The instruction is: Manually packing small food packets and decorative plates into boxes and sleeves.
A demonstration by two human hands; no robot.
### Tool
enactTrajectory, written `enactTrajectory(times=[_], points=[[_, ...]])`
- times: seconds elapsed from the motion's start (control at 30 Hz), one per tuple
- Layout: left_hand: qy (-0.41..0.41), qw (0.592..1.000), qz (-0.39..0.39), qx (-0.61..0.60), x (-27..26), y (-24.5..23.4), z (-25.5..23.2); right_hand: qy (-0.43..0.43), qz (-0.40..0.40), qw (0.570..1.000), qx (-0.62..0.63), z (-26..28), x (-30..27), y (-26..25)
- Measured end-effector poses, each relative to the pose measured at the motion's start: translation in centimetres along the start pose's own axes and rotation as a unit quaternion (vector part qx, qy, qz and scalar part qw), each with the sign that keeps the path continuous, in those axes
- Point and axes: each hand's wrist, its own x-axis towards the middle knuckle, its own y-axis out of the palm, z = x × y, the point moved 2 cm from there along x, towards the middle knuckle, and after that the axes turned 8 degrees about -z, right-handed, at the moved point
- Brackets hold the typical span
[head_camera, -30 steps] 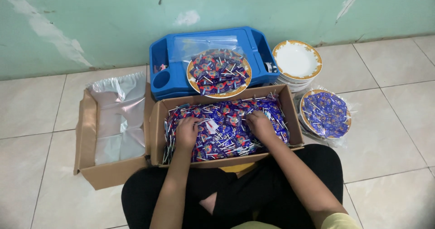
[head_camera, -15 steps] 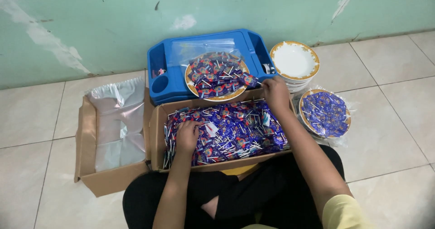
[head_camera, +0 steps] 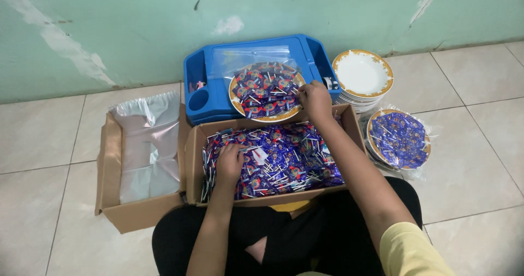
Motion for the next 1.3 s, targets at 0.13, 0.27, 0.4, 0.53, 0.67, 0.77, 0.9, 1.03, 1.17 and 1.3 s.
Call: enactTrajectory(times=[0.13, 0.27, 0.4, 0.53, 0.67, 0.77, 0.9, 1.03, 1.17, 1.3], points=[[0.0, 1.0, -0.01, -0.01, 0.0, -0.4, -0.4, -0.007, 0.0, 1.0, 0.014, 0.6, -0.2, -0.3], [0.022, 0.996, -0.031, -0.086, 0.4, -0.4, -0.2, -0.035, -0.072, 0.994, 0.077, 2.4, -1.5, -3.0], [0.078, 0.982, -0.044, -0.167, 0.5, -1.4, -2.0, -0.143, -0.089, 0.971, 0.172, 6.2, -6.2, -3.8], [0.175, 0.965, -0.064, -0.185, -0.6, -3.2, -4.9, -0.254, 0.0, 0.951, 0.176, 8.7, -11.8, -3.4], [0.244, 0.947, -0.086, -0.191, -0.9, -3.3, -5.9, -0.224, 0.08, 0.951, 0.197, 9.5, -13.6, -4.1], [0.266, 0.94, -0.128, -0.17, -1.0, -3.4, -5.8, -0.183, 0.129, 0.948, 0.225, 10.2, -13.3, -5.1], [0.285, 0.932, -0.177, -0.136, -0.9, -4.4, -6.8, -0.174, 0.115, 0.95, 0.231, 10.0, -13.4, -4.6], [0.29, 0.92, -0.248, -0.094, -0.6, -5.6, -8.1, -0.178, 0.014, 0.972, 0.153, 7.5, -10.7, -4.5], [0.244, 0.935, -0.239, -0.093, -0.3, -5.8, -7.8, -0.127, -0.051, 0.987, 0.085, 5.3, -5.4, -6.2], [0.244, 0.938, -0.233, -0.083, -0.3, -4.7, -6.9, -0.14, -0.1, 0.985, 0.026, 4.5, -1.9, -4.7]])
